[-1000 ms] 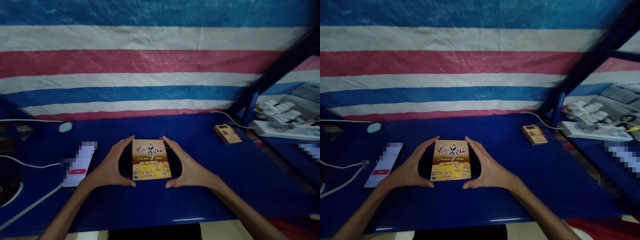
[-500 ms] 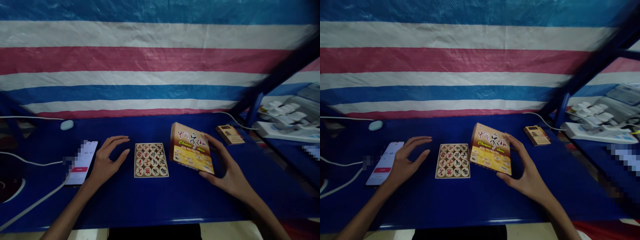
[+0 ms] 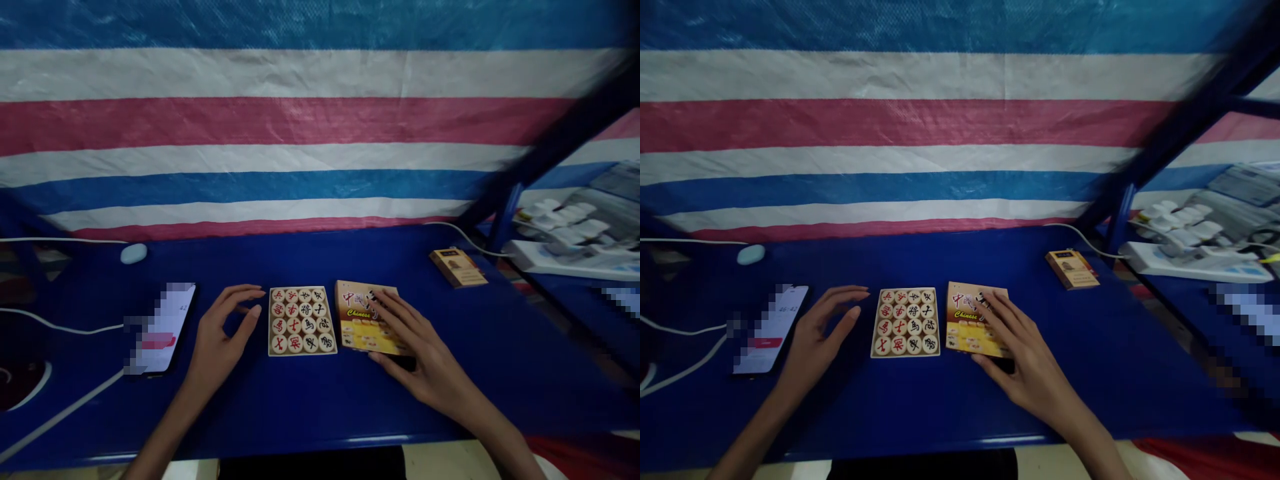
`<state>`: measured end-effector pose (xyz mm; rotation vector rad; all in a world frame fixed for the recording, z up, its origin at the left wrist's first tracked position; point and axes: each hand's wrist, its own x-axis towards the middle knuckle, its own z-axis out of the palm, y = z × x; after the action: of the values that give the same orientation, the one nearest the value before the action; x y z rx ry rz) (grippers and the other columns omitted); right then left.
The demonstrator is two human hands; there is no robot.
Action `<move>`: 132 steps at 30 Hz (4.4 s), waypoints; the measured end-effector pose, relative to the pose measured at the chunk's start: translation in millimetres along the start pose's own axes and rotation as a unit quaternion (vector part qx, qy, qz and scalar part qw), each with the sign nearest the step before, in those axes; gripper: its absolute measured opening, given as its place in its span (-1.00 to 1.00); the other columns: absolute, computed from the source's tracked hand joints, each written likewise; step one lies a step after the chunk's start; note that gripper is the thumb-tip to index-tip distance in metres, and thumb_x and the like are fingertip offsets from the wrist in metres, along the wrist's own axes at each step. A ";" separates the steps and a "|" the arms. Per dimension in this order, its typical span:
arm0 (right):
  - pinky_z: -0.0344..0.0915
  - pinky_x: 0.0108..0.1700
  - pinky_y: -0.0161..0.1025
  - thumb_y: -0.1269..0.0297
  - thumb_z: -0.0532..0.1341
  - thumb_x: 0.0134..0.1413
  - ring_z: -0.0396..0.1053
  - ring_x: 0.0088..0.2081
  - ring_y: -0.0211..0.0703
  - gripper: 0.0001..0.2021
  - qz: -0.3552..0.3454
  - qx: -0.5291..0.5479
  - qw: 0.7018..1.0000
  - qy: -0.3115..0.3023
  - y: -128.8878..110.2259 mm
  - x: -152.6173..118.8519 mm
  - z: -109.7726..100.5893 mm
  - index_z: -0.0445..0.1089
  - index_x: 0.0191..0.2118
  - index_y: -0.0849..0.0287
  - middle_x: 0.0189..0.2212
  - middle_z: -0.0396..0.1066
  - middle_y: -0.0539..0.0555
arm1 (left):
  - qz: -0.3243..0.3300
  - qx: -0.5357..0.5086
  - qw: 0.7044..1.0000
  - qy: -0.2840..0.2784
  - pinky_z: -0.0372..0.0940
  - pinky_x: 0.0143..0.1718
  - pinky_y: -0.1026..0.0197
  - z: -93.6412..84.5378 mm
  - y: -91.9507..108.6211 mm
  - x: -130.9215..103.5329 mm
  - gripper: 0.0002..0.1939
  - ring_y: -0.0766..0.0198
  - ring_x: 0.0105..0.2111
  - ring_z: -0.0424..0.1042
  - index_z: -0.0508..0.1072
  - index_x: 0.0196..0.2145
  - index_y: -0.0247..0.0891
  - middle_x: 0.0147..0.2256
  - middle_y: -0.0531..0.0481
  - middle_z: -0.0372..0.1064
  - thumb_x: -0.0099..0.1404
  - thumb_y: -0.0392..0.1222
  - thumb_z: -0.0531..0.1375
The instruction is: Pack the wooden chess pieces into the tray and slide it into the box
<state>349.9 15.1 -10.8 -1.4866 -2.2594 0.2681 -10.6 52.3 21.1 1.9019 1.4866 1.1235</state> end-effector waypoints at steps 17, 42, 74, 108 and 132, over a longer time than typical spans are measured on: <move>0.28 0.17 0.26 0.28 0.28 0.20 0.31 0.19 0.19 -0.56 -0.014 0.027 0.983 0.183 -53.3 9.1 16.0 0.35 0.18 -0.14 0.02 0.47 0.07 | -0.005 0.157 0.985 0.073 0.42 -0.02 -0.16 41.4 11.3 -71.2 -0.71 -0.02 -0.02 0.39 0.42 0.03 -0.04 -0.05 -0.12 0.33 0.36 -0.08 0.24; 0.44 -0.24 -0.05 0.31 0.24 0.25 0.45 -0.25 -0.02 -0.71 0.019 0.118 0.988 0.096 -115.7 -17.9 45.6 0.42 0.08 0.01 -0.25 0.49 0.09 | 0.029 0.163 0.986 0.017 0.36 -0.31 0.06 50.3 24.0 -111.0 -0.76 0.15 -0.32 0.47 0.45 -0.01 -0.01 -0.28 0.00 0.45 0.37 -0.12 0.23; 0.33 -0.28 -0.21 0.16 0.25 0.27 0.33 -0.39 -0.19 -0.83 0.105 0.092 0.975 0.170 -116.8 24.1 48.1 0.53 -0.09 0.02 -0.50 0.31 -0.05 | 0.038 0.232 0.970 0.061 0.19 -0.29 0.13 54.7 31.4 -61.9 -0.80 0.28 -0.45 0.37 0.51 -0.04 -0.07 -0.48 0.14 0.32 0.42 -0.06 0.21; 0.45 -0.22 -0.28 0.30 0.17 0.34 0.47 -0.29 -0.23 -0.85 0.086 0.139 0.978 0.130 -107.5 -15.8 43.8 0.44 -0.06 0.11 -0.28 0.47 0.06 | 0.045 0.236 0.968 0.072 0.31 -0.22 0.14 48.2 21.9 -97.4 -0.70 0.28 -0.36 0.47 0.41 0.12 -0.13 -0.31 0.04 0.48 0.46 -0.16 0.17; 0.38 -0.17 -0.24 0.29 0.24 0.29 0.39 -0.33 -0.24 -0.72 0.078 0.092 0.972 0.200 -95.8 -5.3 37.0 0.40 0.09 0.07 -0.31 0.40 0.01 | 0.010 0.180 0.978 0.109 0.38 -0.27 0.18 27.9 20.9 -80.6 -0.74 0.31 -0.39 0.44 0.50 0.03 -0.09 -0.21 0.02 0.48 0.41 -0.09 0.21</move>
<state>255.8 -26.5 -8.6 -1.4695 -1.7578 0.1972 18.1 -27.1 -3.2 2.0837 1.9038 1.1644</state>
